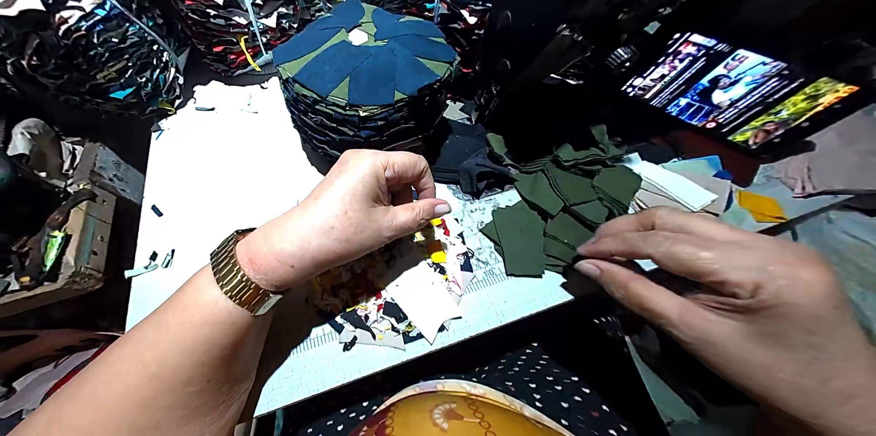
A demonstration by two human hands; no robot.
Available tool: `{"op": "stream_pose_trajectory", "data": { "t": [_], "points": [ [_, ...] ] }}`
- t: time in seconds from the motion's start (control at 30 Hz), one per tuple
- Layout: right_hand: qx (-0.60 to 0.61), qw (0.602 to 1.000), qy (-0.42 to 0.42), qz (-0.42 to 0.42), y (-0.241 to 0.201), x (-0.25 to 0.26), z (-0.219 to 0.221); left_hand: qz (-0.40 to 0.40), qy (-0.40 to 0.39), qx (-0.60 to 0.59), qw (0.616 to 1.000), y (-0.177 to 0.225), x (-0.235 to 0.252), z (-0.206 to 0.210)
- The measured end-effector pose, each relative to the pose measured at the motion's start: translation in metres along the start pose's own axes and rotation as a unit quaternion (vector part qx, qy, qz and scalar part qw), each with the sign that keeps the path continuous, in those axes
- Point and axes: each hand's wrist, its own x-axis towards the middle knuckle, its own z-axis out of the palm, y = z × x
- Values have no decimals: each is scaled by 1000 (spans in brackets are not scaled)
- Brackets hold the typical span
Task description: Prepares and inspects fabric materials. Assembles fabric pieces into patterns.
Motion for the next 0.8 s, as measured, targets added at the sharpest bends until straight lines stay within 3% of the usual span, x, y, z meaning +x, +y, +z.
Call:
{"op": "stream_pose_trajectory", "data": {
  "t": [0.2,0.3,0.63,0.8],
  "points": [
    [-100,991,-63,-63,-11,7,32,17,5,3,1000,0,0,1],
    [-113,990,-44,-67,-8,10,39,19,4,13,1000,1,0,0],
    [13,1000,-6,19,-2,19,28,38,16,12,999,0,0,-1],
    [-5,997,-71,-37,2,17,24,35,16,5,999,0,-1,-2]
  ]
}}
